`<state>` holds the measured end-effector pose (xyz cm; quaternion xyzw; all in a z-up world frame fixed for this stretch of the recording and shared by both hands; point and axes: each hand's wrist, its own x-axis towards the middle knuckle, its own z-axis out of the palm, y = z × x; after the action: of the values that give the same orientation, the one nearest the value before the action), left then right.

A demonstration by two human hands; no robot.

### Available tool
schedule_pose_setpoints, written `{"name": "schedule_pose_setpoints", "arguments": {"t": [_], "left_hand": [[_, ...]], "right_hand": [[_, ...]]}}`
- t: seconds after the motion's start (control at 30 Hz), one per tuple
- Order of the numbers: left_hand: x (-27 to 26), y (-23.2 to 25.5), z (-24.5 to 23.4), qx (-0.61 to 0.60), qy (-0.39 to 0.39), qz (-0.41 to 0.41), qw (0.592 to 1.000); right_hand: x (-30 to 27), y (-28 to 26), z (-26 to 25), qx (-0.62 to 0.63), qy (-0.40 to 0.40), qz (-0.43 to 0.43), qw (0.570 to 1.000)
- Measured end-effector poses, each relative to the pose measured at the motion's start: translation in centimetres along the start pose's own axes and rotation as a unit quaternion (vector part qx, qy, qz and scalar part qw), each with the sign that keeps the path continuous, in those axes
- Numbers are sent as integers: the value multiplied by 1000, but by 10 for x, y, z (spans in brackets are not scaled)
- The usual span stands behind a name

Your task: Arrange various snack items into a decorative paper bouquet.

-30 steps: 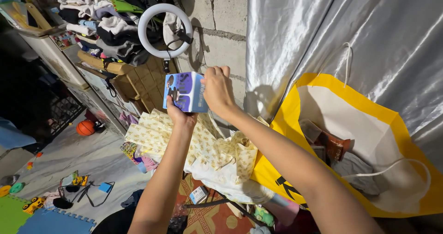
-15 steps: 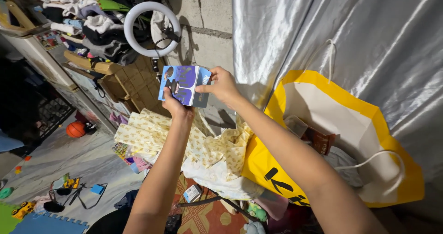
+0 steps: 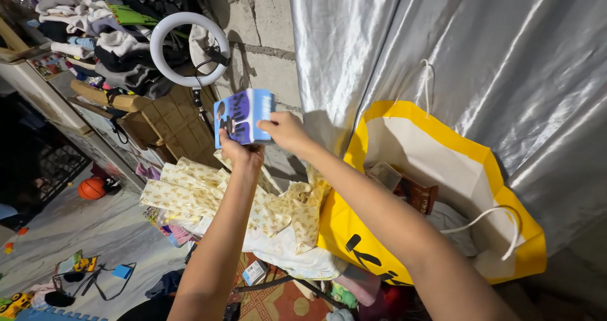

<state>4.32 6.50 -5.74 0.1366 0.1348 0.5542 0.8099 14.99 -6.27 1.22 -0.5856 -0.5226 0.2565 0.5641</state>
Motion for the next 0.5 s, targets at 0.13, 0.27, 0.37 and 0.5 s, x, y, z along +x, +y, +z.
{"name": "schedule_pose_setpoints", "arguments": {"t": [0.13,0.27,0.37,0.5], "left_hand": [[-48,-3,50,0,136,72,988],[-68,-13,65,52,167,149,973],[-43,-24,30,-25,125,100,987],[-35,-28,10,-33,20,21,999]], "right_hand": [[-34,-28,0,-70,53,-94,992],[-54,-52,5,-234,151,-162,947],[-69,-75,1,-368,180,-250,878],[-66,-56,-6,-340,142,-366,855]]}}
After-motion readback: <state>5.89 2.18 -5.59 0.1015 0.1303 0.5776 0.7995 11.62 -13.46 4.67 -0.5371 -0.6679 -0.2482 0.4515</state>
